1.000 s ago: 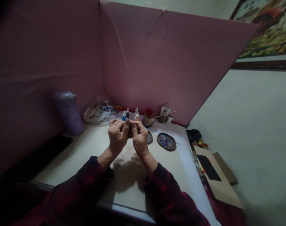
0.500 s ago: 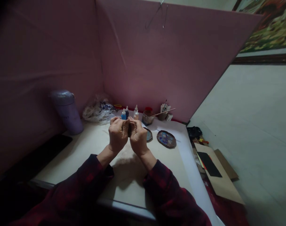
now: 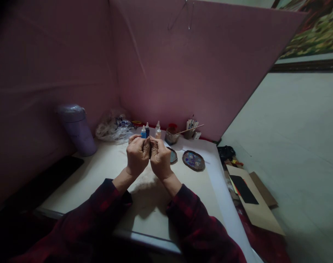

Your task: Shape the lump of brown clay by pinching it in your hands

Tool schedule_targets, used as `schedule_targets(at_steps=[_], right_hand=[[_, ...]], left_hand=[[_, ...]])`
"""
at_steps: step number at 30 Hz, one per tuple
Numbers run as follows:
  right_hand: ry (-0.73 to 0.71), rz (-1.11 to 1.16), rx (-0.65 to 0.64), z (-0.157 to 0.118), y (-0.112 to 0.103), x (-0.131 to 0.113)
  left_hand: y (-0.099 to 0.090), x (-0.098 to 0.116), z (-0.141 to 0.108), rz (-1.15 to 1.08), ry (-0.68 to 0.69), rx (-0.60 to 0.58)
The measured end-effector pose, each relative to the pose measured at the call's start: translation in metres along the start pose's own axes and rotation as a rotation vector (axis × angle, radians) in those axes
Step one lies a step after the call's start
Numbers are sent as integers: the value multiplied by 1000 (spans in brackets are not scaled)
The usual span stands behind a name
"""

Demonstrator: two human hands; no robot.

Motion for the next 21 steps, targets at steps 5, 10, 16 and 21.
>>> schedule_targets(at_steps=[5,10,16,21], right_hand=[[10,26,-1,0,0,1],[72,74,2,0,2,4],[212,310,39,7,3,19],[346,533,116,14,1,39]], left_hand=[[1,-1,0,-24,-19,2],[-1,-2,1,-65,-45,-5],[9,-18,0,-393,-360,-191],[18,-35,-3,-778,-707,-166]])
Point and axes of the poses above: each hand's wrist, its own z-axis towards the middle knuckle, its own y-axis out of the palm, x = y × z, the point moved 5 cm from there along z, towards the middle knuckle, and after that the axes turned 1 degree about z, right-handed, at the moved point
